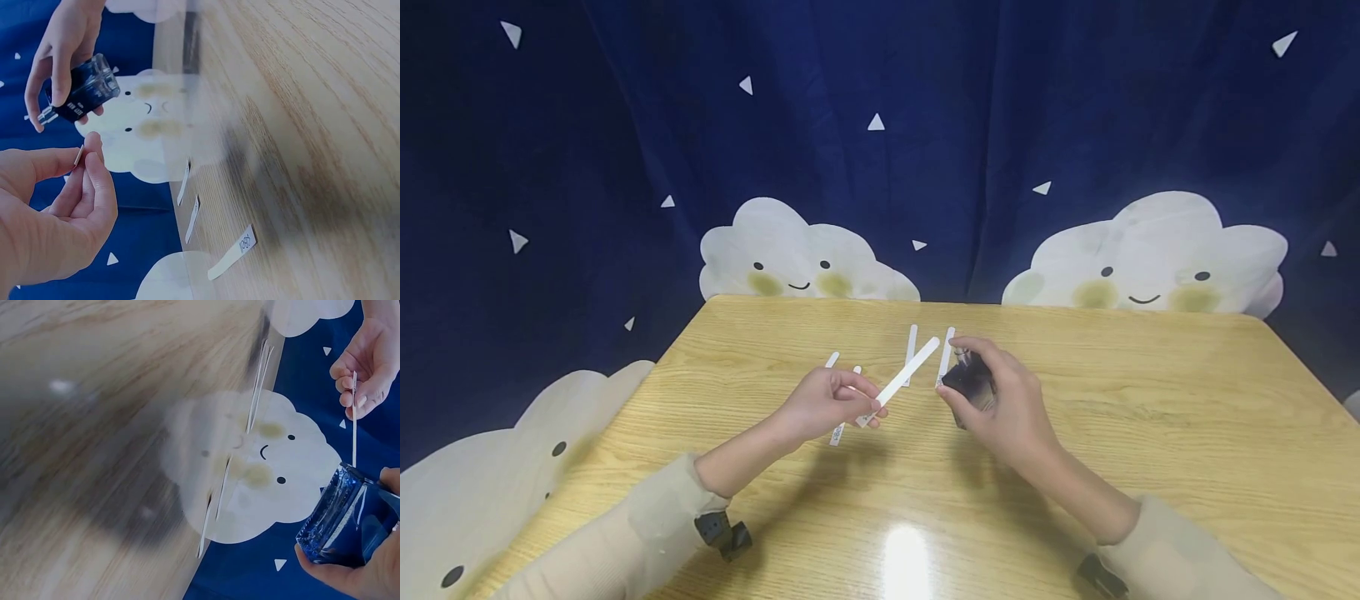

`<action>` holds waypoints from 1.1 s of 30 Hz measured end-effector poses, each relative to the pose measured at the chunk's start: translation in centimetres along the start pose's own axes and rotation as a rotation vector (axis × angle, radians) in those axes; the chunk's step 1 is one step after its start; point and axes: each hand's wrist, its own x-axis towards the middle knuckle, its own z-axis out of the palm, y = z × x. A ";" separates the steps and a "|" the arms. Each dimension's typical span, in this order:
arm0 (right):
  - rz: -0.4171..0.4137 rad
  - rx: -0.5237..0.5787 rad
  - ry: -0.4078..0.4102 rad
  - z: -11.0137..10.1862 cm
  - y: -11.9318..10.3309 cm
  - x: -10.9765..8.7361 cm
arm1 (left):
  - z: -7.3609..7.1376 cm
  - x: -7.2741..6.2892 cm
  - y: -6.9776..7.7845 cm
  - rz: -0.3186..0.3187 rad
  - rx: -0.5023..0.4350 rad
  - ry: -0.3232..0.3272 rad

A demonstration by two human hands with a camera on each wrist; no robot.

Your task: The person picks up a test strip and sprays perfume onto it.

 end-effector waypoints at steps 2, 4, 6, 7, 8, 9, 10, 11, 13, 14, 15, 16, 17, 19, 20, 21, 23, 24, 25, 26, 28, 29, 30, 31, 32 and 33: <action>-0.004 0.001 -0.001 0.1 0.0 -0.1 | 0.0 -0.1 0.0 -0.005 -0.002 0.000; -0.004 0.000 0.002 0.1 0.0 -0.1 | 0.0 -0.1 0.0 0.000 -0.005 -0.001; -0.007 0.002 0.007 0.1 0.0 -0.1 | -0.1 -0.2 0.0 0.004 -0.005 -0.003; -0.008 0.004 0.010 0.2 0.0 -0.2 | -0.1 -0.2 -0.1 0.006 -0.004 -0.004; -0.009 0.006 0.012 0.2 0.0 -0.2 | -0.1 -0.2 -0.1 0.010 -0.003 -0.004; -0.010 0.006 0.014 0.2 0.0 -0.2 | -0.1 -0.2 -0.2 0.010 0.001 -0.004; -0.012 0.006 0.015 0.2 0.0 -0.2 | -0.2 -0.2 -0.2 0.010 0.004 -0.004; -0.013 0.007 0.015 0.2 0.0 -0.2 | -0.2 -0.2 -0.3 0.008 0.005 -0.003; -0.010 0.009 0.014 0.2 -0.1 -0.2 | -0.2 -0.1 -0.4 0.005 0.003 -0.002; -0.007 0.011 0.014 0.2 -0.1 -0.2 | -0.1 -0.1 -0.5 0.003 0.002 -0.001; -0.001 0.012 0.016 0.2 -0.2 -0.2 | -0.1 -0.1 -0.5 -0.002 0.000 0.000; 0.008 0.020 0.019 0.1 -0.2 -0.2 | -0.1 -0.1 -0.5 -0.003 -0.004 0.001; 0.018 0.031 0.023 0.1 -0.3 -0.2 | -0.1 -0.1 -0.6 -0.004 -0.007 0.002; 0.038 0.055 0.033 0.0 -0.4 -0.3 | -0.1 -0.2 -0.6 -0.005 -0.010 0.007; 0.047 0.067 0.037 -0.1 -0.5 -0.3 | -0.1 -0.2 -0.6 -0.007 -0.010 0.011; 0.055 0.080 0.040 -0.2 -0.6 -0.3 | -0.2 -0.2 -0.7 -0.008 -0.010 0.015; 0.063 0.098 0.041 -0.4 -0.7 -0.3 | -0.3 -0.2 -0.8 -0.017 -0.012 0.026; 0.065 0.100 0.039 -0.4 -0.8 -0.3 | -0.3 -0.2 -0.9 -0.020 -0.012 0.031; 0.066 0.106 0.036 -0.5 -0.9 -0.3 | -0.5 -0.2 -1.1 -0.026 -0.011 0.036; 0.068 0.110 0.033 -0.6 -0.9 -0.3 | -0.6 -0.2 -1.2 -0.032 -0.008 0.040; 0.072 0.119 0.026 -0.7 -1.0 -0.4 | -1.0 -0.1 -1.7 -0.040 -0.006 0.049; 0.074 0.125 0.021 -0.8 -1.0 -0.5 | -1.3 0.0 -1.9 -0.044 -0.001 0.057; 0.077 0.128 0.017 -0.9 -1.0 -0.6 | -1.6 0.1 -2.1 -0.051 0.002 0.067; 0.079 0.130 0.013 -0.9 -1.0 -0.6 | -1.9 0.3 -2.4 -0.060 0.001 0.077; 0.082 0.132 0.011 -1.0 -1.0 -0.7 | -2.2 0.5 -2.7 -0.071 -0.004 0.090; 0.084 0.134 0.008 -1.1 -1.0 -0.8 | -2.6 0.6 -3.0 -0.082 -0.009 0.107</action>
